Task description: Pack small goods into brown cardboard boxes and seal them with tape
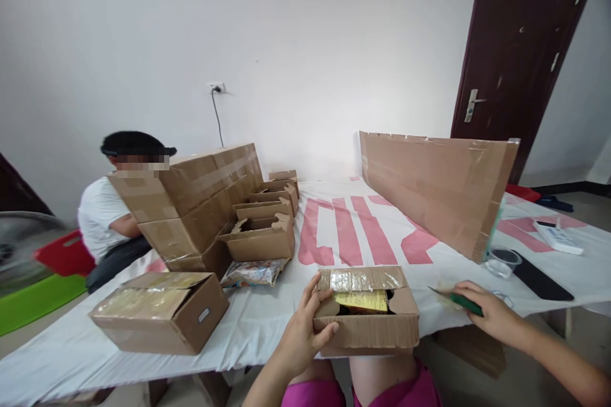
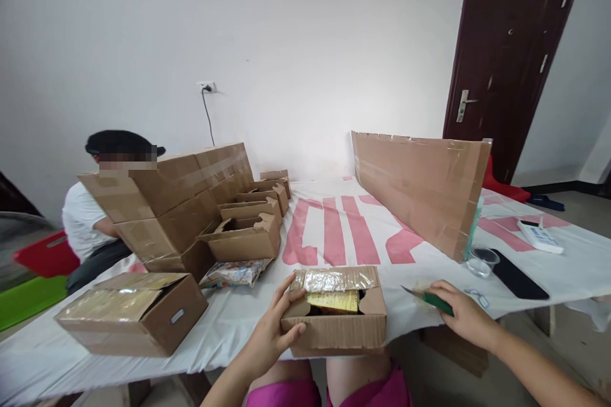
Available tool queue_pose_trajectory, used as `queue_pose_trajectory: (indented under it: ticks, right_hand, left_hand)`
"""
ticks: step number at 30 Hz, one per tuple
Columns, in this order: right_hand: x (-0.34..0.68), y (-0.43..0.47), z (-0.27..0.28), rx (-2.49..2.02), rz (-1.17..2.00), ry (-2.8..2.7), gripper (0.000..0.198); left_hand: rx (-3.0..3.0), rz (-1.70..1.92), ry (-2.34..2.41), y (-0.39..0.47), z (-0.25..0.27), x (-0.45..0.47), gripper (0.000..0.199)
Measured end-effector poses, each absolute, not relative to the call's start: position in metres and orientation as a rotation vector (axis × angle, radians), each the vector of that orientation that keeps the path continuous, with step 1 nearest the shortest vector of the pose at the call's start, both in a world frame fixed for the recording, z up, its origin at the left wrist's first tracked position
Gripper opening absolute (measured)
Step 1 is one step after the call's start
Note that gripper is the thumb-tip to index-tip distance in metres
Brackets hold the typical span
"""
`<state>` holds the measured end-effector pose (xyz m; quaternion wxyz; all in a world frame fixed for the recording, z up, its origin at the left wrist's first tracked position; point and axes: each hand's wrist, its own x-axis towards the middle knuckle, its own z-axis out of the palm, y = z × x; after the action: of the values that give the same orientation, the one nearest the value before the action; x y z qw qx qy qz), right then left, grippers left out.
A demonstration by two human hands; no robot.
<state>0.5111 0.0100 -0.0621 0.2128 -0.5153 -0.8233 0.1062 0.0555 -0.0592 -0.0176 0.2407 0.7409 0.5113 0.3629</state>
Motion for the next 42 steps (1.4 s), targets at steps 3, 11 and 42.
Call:
queue_pose_trajectory:
  ticks: [3,11,42]
  right_hand:
    - [0.509,0.028,-0.049,-1.41,0.324,-2.175,0.037]
    - [0.44,0.022,0.019,-1.293,0.305,-2.329,0.045]
    - [0.348,0.032,0.067,-0.923,0.049,-2.835,0.039]
  left_hand:
    - [2.029,1.007,1.385,-0.059,-0.017,0.056,0.054]
    - [2.021,1.016,1.364,-0.059,-0.015,0.056,0.055]
    - [2.023,0.97,1.365,-0.058,-0.019,0.055,0.053]
